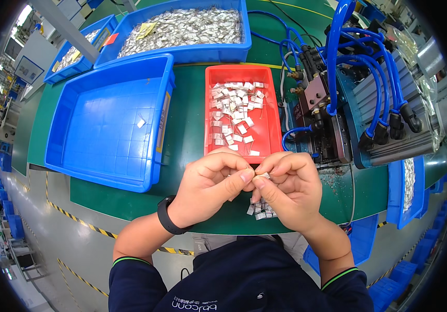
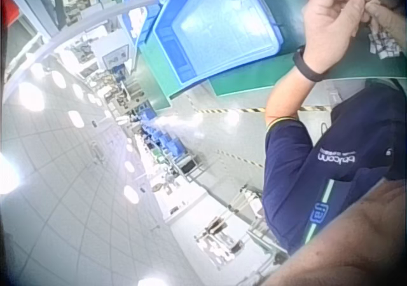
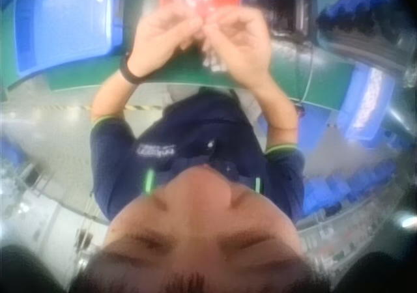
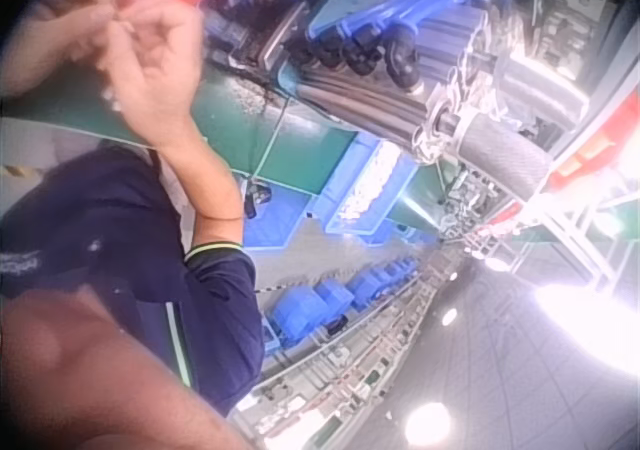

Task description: The person assembles small white electronic components by hand at a factory workstation. They pick up individual units, attach thin wires, and place the finished items into a red bin. The person also briefly adjusts a plastic bag and a blue bin on the table.

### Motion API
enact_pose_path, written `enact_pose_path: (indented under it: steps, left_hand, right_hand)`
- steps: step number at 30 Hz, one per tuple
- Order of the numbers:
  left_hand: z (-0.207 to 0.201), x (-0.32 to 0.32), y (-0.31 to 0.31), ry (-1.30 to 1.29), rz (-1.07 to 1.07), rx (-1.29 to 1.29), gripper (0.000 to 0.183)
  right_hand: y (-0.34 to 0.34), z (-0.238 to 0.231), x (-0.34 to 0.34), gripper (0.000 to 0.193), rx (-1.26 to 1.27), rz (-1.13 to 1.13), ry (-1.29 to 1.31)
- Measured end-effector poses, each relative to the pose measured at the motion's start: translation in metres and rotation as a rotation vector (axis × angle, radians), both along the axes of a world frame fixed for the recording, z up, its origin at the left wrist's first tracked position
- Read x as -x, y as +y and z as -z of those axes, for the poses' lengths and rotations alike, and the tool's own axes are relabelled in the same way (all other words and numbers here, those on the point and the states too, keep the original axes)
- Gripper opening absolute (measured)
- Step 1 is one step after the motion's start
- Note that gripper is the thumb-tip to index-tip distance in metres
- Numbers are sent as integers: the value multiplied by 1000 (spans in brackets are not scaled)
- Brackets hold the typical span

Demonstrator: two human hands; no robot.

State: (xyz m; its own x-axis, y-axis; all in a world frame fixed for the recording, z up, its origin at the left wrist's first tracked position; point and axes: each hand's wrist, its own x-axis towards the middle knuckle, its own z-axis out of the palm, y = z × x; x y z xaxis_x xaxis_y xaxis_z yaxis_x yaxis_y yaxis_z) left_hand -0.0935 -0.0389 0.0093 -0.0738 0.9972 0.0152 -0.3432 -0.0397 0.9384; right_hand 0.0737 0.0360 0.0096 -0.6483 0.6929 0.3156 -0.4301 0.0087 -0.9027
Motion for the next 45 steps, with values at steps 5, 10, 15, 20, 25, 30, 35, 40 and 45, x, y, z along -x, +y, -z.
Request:
enact_pose_path:
  steps: [5,10,15,20,25,30,35,40,45]
  left_hand:
    - [-2,-1,0,-5,-3,9,11]
    - [-21,9,-16,23,-114,-51,7]
    - [-70,76,-35,645,-520,-19,4]
    - [-60,91,-49,1624,-710,-141,6]
    - [-54,18,-37,858,-227,-197,5]
    - [-35,-9,-8,288,-29,-26,8]
    - [-36,-33,3,22,96,39,9]
    - [-30,-50,11,-67,133,36,9]
    - [-25,-63,16,11,100,35,9]
  right_hand:
    - [2,1,-2,26,-22,-24,5]
    - [-3,-4,-4,29,107,-30,17]
    - [2,-1,-6,25,107,-26,8]
    - [-1,-5,-4,22,117,-41,-22]
    - [0,-5,-5,28,224,-116,-107]
    - [2,-12,-21,24,208,-185,-212]
    - [1,-11,-48,23,288,-219,-221]
    - [-1,-13,-67,21,463,-199,-172]
    - [0,-13,-81,18,583,-132,-159]
